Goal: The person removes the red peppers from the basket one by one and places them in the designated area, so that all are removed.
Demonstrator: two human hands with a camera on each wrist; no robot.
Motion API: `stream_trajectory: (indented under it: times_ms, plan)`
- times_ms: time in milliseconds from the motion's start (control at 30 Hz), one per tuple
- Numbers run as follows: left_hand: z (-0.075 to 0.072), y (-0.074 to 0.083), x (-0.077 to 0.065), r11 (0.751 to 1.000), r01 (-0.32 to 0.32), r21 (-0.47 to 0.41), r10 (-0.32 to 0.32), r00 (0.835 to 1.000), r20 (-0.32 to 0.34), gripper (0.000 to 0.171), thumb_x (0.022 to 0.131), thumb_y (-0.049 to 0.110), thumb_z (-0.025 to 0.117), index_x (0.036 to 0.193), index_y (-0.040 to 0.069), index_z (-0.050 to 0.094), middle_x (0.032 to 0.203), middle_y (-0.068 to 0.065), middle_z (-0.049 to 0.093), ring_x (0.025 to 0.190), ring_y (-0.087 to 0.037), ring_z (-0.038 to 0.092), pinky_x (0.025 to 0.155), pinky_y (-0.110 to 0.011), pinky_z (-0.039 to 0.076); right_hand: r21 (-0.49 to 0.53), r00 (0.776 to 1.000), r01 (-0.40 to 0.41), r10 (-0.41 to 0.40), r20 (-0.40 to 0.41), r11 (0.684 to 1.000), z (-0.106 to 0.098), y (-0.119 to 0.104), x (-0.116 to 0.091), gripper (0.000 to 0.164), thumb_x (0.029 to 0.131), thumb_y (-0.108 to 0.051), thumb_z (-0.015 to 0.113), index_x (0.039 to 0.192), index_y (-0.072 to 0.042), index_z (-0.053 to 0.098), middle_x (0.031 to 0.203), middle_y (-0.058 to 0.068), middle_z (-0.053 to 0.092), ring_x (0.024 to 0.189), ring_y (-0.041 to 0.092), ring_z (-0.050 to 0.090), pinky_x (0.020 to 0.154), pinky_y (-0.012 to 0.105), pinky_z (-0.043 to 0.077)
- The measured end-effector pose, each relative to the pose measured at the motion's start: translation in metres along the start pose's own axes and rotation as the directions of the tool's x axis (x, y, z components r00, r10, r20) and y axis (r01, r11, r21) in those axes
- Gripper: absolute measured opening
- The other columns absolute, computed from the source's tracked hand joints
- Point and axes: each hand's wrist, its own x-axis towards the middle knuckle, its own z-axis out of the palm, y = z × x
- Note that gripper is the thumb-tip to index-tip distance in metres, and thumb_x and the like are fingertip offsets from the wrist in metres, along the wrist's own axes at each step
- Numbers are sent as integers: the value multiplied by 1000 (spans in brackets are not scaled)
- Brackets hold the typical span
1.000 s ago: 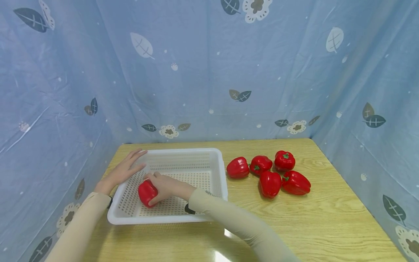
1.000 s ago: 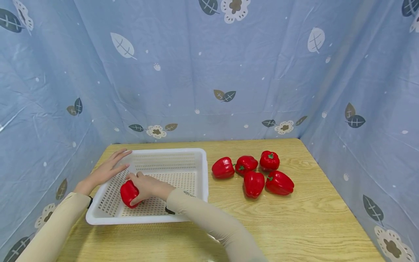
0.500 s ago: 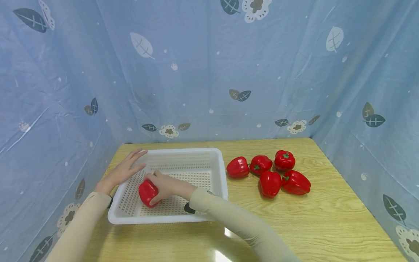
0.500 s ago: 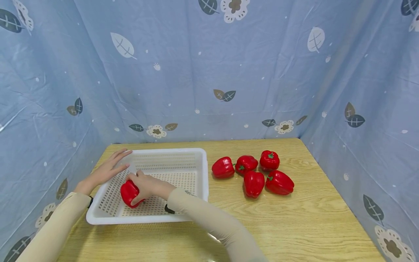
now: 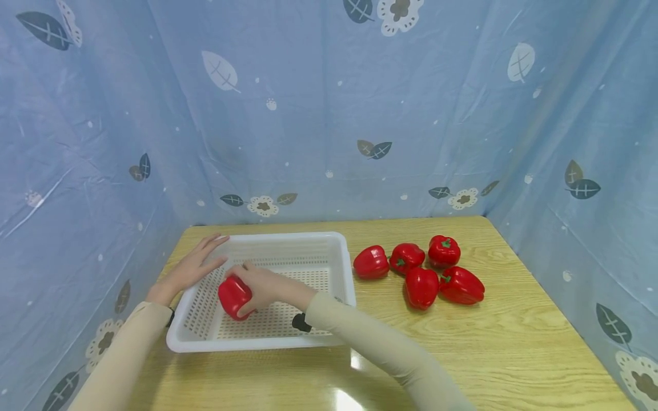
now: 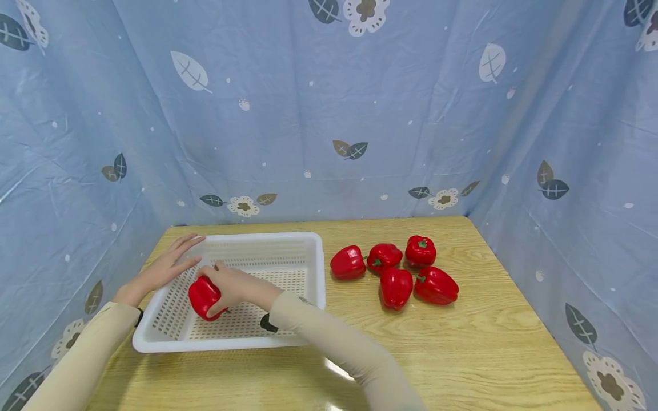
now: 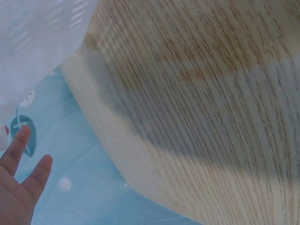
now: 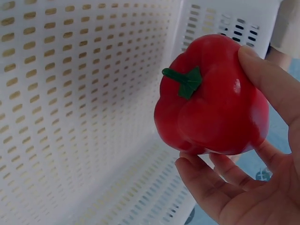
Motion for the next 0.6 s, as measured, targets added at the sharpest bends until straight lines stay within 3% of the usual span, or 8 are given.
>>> stream_trajectory:
  times_ms: [600]
  plan:
    - [1,-1,0,1000,19,7,-19,1000,5,63,92,50,46,147,28,24,153,-15,14,135,-45,20,92,-75,24,85,998,29,-25,-49,996,-27,5,-26,79,70,-30,81,136,-23,37,123,-2,46,109,9,49,70,13,49]
